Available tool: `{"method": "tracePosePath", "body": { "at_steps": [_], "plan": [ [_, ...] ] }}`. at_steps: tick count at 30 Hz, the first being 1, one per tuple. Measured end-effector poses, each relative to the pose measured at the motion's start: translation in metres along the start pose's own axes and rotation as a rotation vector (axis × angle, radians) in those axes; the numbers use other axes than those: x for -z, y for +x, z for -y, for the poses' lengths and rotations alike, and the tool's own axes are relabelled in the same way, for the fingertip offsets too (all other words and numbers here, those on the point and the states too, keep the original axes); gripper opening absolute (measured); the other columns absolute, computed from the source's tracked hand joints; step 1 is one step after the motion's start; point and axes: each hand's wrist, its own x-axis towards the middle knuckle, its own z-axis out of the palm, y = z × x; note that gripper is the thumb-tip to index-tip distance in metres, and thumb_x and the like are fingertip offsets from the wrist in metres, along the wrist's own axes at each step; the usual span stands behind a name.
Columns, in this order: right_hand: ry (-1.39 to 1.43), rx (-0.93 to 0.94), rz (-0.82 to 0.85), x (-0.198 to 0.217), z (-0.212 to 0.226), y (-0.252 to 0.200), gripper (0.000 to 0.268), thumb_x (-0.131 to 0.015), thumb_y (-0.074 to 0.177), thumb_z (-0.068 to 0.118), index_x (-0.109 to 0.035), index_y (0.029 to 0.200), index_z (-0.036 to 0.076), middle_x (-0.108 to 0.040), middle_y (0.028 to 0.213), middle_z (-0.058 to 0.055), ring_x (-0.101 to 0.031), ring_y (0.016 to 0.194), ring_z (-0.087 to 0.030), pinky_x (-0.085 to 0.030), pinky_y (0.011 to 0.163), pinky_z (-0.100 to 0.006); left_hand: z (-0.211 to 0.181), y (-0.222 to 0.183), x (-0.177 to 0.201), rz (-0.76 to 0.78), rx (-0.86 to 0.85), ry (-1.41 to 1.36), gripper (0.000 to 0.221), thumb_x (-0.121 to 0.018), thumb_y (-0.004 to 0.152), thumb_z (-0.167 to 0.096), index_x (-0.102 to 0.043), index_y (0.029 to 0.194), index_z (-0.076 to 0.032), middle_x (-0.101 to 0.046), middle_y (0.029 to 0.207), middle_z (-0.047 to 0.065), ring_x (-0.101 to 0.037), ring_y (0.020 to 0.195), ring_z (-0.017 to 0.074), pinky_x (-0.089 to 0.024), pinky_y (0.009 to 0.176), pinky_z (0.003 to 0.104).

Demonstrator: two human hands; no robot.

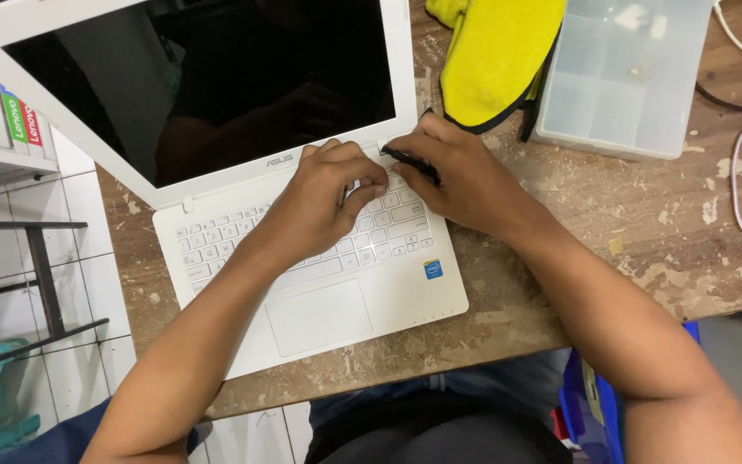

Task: The person is repairing a white Asus laptop, specifically focusing on reconnecting internal components like a ribbon cable near the keyboard area.

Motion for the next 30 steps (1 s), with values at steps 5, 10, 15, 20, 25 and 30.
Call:
{"method": "tracePosePath", "body": {
  "at_steps": [5,10,15,20,25,30],
  "plan": [
    [0.036,-0.005,0.005,0.001,0.0,0.001,0.029,-0.073,0.093,0.0,-0.071,0.122,0.001,-0.059,0.089,-0.013,-0.068,0.079,-0.03,-0.056,0.061,-0.036,0.001,0.003,0.0,0.005,0.011,-0.024,0.007,-0.071,0.092,-0.003,-0.074,0.097,-0.007,-0.064,0.082,0.005,-0.059,0.08,0.0192,-0.039,0.086,0.035],
    [0.13,-0.026,-0.01,0.003,0.003,0.002,0.025,-0.077,0.088,-0.005,-0.073,0.112,0.0,-0.059,0.083,-0.014,-0.064,0.069,-0.027,-0.055,0.058,-0.037,-0.002,-0.001,0.0,0.022,0.041,-0.056,0.006,-0.074,0.091,-0.005,-0.076,0.094,-0.009,-0.066,0.084,0.003,-0.058,0.083,0.0188,-0.037,0.088,0.035],
    [0.135,0.026,-0.068,-0.002,-0.001,0.0,0.022,-0.078,0.089,-0.004,-0.075,0.109,0.002,-0.058,0.081,-0.011,-0.062,0.065,-0.023,-0.053,0.056,-0.034,-0.002,-0.002,0.004,-0.01,0.056,-0.16,0.008,-0.073,0.09,0.0,-0.075,0.095,-0.006,-0.066,0.084,0.006,-0.059,0.078,0.0185,-0.042,0.083,0.036],
    [0.155,0.135,-0.208,0.007,0.009,0.002,0.017,-0.081,0.089,-0.005,-0.079,0.102,0.006,-0.063,0.08,-0.008,-0.063,0.068,-0.023,-0.05,0.061,-0.032,-0.001,-0.004,0.01,-0.124,0.031,-0.246,0.011,-0.074,0.092,0.0,-0.073,0.099,-0.009,-0.064,0.088,0.005,-0.061,0.078,0.0175,-0.046,0.08,0.035],
    [0.32,0.117,-0.209,0.012,0.019,0.004,0.013,-0.085,0.086,-0.004,-0.079,0.096,0.002,-0.075,0.091,-0.012,-0.056,0.071,-0.016,-0.044,0.065,-0.028,0.012,-0.001,0.002,-0.26,-0.026,-0.369,0.011,-0.065,0.098,0.003,-0.069,0.106,-0.003,-0.067,0.081,0.007,-0.068,0.069,0.0162,-0.054,0.071,0.031],
    [0.273,0.11,-0.245,0.002,0.004,0.001,0.014,-0.085,0.088,-0.003,-0.08,0.101,0.0,-0.055,0.079,-0.009,-0.051,0.068,-0.015,-0.044,0.061,-0.027,0.018,0.002,0.004,-0.291,-0.062,-0.417,0.009,-0.068,0.097,0.004,-0.07,0.104,-0.001,-0.069,0.079,0.007,-0.071,0.069,0.0154,-0.057,0.072,0.03]
  ]
}}
